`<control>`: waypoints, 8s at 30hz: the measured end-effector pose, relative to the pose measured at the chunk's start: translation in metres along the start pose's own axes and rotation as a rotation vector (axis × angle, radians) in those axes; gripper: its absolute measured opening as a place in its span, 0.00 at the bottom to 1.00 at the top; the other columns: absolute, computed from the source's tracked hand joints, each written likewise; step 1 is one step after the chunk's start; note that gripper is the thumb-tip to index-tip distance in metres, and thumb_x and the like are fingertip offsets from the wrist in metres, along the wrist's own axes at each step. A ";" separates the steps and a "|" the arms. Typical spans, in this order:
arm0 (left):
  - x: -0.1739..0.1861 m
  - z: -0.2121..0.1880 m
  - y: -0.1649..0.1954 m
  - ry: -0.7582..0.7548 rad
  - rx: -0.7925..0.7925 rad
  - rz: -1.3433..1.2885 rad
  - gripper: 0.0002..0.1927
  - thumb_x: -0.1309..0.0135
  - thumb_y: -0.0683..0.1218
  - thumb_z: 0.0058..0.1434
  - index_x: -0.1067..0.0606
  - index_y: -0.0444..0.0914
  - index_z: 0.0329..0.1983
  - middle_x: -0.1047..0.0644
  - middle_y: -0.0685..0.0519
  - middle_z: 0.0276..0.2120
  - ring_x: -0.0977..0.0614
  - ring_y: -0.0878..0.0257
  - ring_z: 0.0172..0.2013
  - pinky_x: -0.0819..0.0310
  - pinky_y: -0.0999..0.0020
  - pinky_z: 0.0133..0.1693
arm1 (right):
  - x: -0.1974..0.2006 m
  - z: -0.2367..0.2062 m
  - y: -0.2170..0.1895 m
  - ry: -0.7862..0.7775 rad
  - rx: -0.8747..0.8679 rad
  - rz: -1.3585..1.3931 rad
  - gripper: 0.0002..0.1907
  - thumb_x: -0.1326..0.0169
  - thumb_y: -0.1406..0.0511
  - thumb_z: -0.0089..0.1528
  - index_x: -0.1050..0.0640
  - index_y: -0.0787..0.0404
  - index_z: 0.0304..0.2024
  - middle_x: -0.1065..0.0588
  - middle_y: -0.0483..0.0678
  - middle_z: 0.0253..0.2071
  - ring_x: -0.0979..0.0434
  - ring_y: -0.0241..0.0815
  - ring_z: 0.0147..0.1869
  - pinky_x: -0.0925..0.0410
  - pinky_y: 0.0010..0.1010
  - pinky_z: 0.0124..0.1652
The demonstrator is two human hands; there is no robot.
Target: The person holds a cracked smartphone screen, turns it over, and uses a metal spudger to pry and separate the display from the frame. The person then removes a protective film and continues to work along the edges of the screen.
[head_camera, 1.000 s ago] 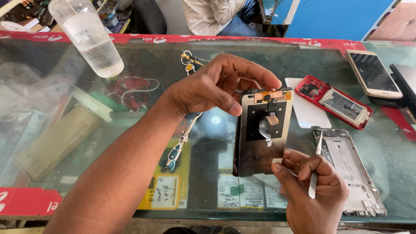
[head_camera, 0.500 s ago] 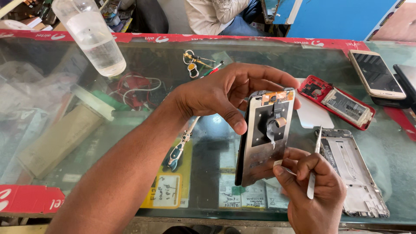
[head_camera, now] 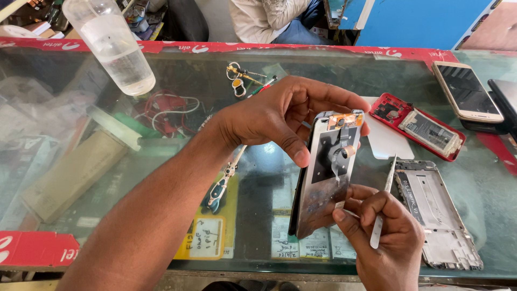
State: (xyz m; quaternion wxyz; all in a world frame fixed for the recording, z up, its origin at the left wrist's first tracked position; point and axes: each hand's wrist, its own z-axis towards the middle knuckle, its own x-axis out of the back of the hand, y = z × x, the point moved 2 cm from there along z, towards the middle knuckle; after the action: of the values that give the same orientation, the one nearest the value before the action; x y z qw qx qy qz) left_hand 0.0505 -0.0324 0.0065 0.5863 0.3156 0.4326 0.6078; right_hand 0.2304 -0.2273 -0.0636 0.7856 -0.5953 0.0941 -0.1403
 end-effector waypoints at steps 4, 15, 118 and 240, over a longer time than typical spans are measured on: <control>0.000 0.000 0.000 -0.006 -0.004 -0.008 0.45 0.24 0.35 0.54 0.34 0.29 0.73 0.22 0.41 0.60 0.18 0.55 0.61 0.22 0.57 0.67 | 0.000 0.000 -0.001 -0.003 -0.002 -0.023 0.18 0.41 0.78 0.58 0.37 0.61 0.25 0.19 0.62 0.49 0.16 0.42 0.50 0.24 0.30 0.45; -0.001 0.000 0.001 -0.020 0.006 -0.044 0.48 0.23 0.34 0.52 0.36 0.29 0.74 0.24 0.40 0.63 0.20 0.54 0.63 0.24 0.57 0.70 | 0.000 0.000 -0.005 0.016 -0.014 -0.128 0.19 0.40 0.78 0.57 0.37 0.61 0.24 0.18 0.61 0.46 0.15 0.41 0.48 0.24 0.30 0.43; -0.014 0.003 0.004 -0.017 0.057 -0.020 0.47 0.21 0.39 0.49 0.34 0.37 0.69 0.25 0.42 0.58 0.21 0.54 0.59 0.23 0.57 0.65 | -0.010 0.002 -0.009 0.019 -0.050 -0.066 0.14 0.36 0.71 0.56 0.32 0.63 0.28 0.22 0.62 0.60 0.16 0.45 0.56 0.23 0.33 0.48; 0.016 -0.001 0.006 0.479 -0.010 0.083 0.22 0.39 0.38 0.62 0.24 0.30 0.60 0.17 0.43 0.47 0.12 0.58 0.45 0.15 0.59 0.45 | -0.013 0.011 -0.014 0.103 -0.191 0.144 0.28 0.46 0.79 0.59 0.29 0.78 0.63 0.20 0.64 0.48 0.16 0.46 0.48 0.19 0.35 0.42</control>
State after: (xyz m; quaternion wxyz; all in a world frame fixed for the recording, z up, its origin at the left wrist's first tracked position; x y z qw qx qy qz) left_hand 0.0451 -0.0162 0.0097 0.4431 0.1771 0.5427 0.6912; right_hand 0.2200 -0.2161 -0.0473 0.7274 -0.6511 0.1897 -0.1044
